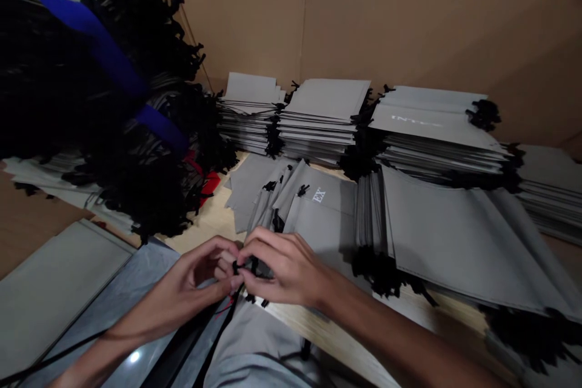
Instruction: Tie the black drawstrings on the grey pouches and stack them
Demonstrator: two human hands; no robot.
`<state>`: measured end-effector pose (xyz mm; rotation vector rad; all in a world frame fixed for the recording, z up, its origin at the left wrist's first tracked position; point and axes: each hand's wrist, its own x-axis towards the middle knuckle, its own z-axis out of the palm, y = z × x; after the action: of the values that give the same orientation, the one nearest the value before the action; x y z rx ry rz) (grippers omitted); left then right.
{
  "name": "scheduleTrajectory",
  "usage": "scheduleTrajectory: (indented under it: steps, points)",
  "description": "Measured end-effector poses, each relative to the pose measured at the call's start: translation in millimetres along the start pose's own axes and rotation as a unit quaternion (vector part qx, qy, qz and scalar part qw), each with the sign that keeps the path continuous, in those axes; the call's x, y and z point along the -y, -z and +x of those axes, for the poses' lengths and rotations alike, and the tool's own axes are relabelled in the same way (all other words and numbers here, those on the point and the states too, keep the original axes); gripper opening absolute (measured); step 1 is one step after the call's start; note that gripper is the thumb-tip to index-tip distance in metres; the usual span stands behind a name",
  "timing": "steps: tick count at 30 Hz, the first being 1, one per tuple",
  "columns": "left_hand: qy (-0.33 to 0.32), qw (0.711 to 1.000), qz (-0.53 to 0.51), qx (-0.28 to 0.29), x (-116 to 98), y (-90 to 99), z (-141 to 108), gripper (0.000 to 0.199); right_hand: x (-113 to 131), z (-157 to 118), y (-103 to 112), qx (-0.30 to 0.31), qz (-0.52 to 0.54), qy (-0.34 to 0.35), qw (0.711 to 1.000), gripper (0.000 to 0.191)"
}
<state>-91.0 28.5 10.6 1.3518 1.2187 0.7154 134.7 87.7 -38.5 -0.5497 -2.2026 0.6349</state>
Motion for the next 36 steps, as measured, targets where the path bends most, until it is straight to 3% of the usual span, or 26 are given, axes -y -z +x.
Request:
scheduleTrajectory:
  steps: [5,11,17,28,36]
  points:
    - [-0.007,0.998,0.004,-0.062,8,-8.9,-3,0.02,6,2,7,0.058,0.029,-0.041,0.997,0.024]
    - [-0.06,0.988,0.112,-0.09,10,-3.2,-9,0.015,9,7,9,0.11,0.031,-0.081,0.99,0.035]
    - [-0.114,0.966,0.207,-0.109,3,-3.3,-14,0.012,5,9,3,0.108,0.001,-0.076,0.991,0.028]
    - [-0.124,0.953,0.235,-0.145,1,-0.4,-18,0.015,1,8,0,0.115,-0.031,-0.061,0.991,0.02]
    - [-0.142,0.938,0.266,-0.17,15,-1.5,-18,0.023,1,7,-3,0.11,-0.046,-0.051,0.992,0.019]
